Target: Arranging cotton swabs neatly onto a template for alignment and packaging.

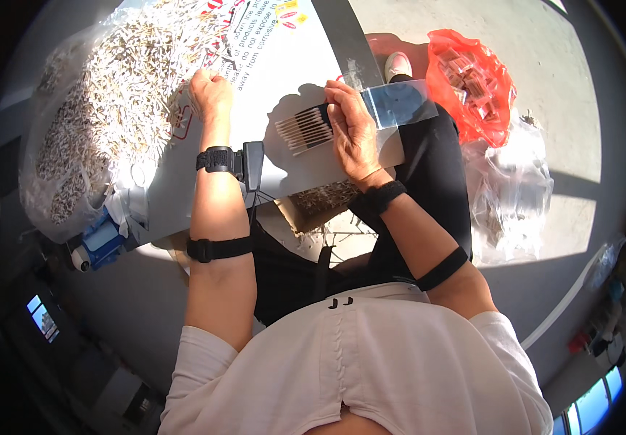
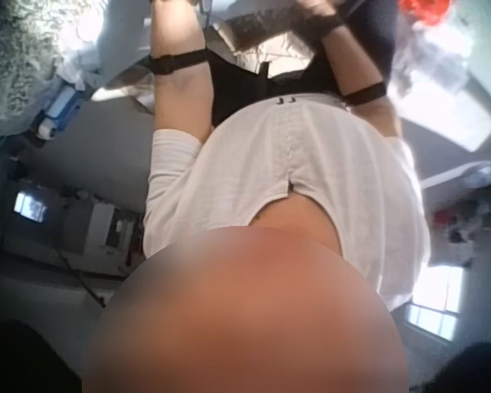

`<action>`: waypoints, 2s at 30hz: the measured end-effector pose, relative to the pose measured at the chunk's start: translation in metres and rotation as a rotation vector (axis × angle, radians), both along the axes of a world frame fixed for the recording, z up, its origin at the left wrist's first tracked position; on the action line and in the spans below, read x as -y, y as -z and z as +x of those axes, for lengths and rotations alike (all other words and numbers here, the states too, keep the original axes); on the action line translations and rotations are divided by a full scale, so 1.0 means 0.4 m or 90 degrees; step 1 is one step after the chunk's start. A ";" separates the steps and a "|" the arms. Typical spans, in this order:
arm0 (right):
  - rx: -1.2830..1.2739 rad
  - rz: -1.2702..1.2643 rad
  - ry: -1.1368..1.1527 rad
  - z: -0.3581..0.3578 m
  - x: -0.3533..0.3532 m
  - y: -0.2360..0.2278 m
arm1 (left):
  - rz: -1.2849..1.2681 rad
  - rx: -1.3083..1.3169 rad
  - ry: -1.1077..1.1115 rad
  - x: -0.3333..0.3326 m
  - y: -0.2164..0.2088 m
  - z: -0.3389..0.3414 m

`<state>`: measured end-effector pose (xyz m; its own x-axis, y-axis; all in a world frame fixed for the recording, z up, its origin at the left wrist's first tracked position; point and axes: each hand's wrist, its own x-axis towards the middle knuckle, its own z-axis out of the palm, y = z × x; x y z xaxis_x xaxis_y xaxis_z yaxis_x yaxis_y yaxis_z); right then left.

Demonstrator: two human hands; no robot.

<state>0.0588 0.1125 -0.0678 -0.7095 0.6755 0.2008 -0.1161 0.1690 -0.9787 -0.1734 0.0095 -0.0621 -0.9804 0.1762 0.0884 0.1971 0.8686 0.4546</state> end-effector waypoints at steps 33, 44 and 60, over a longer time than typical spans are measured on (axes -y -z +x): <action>-0.097 -0.274 0.021 -0.034 0.038 0.010 | 0.687 0.069 0.209 -0.002 0.030 0.395; 0.121 -0.164 0.016 0.069 -0.014 -0.031 | -0.104 -0.054 0.445 0.069 -0.002 0.454; 0.250 0.276 -0.028 0.095 -0.017 -0.038 | -0.164 -0.063 0.448 0.069 0.011 0.464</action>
<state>0.0968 0.1191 -0.0526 -0.8121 0.5584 0.1693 0.2248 0.5671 -0.7924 0.0122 -0.0181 -0.0664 -0.6179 0.7851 0.0420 0.7744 0.5985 0.2052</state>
